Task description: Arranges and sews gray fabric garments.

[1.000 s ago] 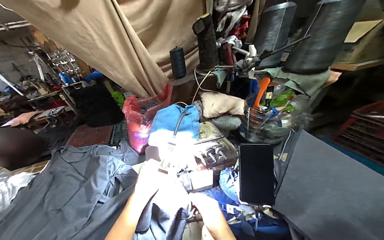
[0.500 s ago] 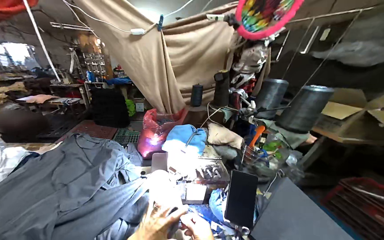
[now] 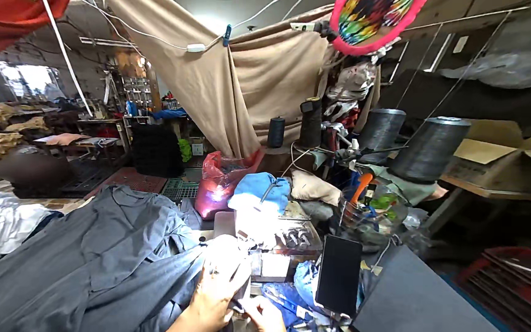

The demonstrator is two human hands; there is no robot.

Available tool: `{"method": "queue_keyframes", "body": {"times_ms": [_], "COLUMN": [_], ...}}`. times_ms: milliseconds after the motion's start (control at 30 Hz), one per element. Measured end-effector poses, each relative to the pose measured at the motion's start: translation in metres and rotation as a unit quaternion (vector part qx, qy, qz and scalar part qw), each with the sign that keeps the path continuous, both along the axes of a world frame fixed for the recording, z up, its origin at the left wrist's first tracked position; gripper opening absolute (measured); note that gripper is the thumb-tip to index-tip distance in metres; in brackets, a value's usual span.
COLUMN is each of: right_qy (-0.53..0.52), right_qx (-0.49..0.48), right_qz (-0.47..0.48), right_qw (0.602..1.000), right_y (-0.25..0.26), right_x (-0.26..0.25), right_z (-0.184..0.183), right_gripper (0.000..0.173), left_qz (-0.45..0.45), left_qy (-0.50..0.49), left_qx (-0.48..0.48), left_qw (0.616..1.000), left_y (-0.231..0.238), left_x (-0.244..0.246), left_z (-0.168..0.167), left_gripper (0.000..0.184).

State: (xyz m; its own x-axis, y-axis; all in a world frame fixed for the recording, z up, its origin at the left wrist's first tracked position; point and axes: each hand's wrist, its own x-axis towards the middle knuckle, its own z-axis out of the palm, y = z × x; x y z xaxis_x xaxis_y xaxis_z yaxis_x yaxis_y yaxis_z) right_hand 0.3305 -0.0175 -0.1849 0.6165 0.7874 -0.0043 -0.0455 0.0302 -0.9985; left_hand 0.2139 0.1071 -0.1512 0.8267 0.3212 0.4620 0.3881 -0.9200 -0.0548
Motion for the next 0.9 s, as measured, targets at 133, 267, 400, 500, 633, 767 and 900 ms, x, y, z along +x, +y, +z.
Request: {"method": "queue_keyframes", "body": {"times_ms": [133, 267, 400, 500, 633, 767, 900], "right_qy": [-0.010, -0.002, 0.023, 0.022, -0.013, 0.046, 0.112], "right_qx": [0.019, 0.044, 0.039, 0.036, 0.019, -0.005, -0.025], "right_qz": [0.011, 0.011, 0.014, 0.013, -0.007, -0.010, -0.005], "right_qw": [1.000, 0.999, 0.999, 0.999, 1.000, 0.999, 0.993], "right_y": [-0.002, -0.004, -0.008, 0.002, 0.029, 0.058, 0.067], "right_x": [-0.001, -0.004, -0.002, 0.004, 0.020, 0.035, 0.039], "right_z": [0.002, 0.004, 0.017, 0.012, 0.014, 0.022, 0.024], "right_gripper": [0.006, 0.008, 0.006, 0.006, 0.006, 0.009, 0.009], "left_qz": [0.037, 0.039, 0.040, 0.039, 0.022, 0.015, 0.007], "left_qy": [0.003, -0.071, -0.067, -0.063, -0.084, -0.069, -0.047], "left_qx": [0.003, 0.089, 0.101, 0.090, 0.069, 0.058, 0.004], "left_qw": [0.999, 0.993, 0.992, 0.993, 0.994, 0.996, 0.999], "left_y": [0.001, 0.006, 0.008, 0.009, 0.010, 0.011, 0.009], "left_x": [0.008, 0.011, 0.010, 0.011, 0.011, 0.013, 0.012], "left_z": [-0.002, -0.011, -0.011, -0.010, -0.005, 0.006, 0.026], "left_gripper": [0.100, 0.078, 0.075, 0.075, 0.054, 0.043, 0.045]}}
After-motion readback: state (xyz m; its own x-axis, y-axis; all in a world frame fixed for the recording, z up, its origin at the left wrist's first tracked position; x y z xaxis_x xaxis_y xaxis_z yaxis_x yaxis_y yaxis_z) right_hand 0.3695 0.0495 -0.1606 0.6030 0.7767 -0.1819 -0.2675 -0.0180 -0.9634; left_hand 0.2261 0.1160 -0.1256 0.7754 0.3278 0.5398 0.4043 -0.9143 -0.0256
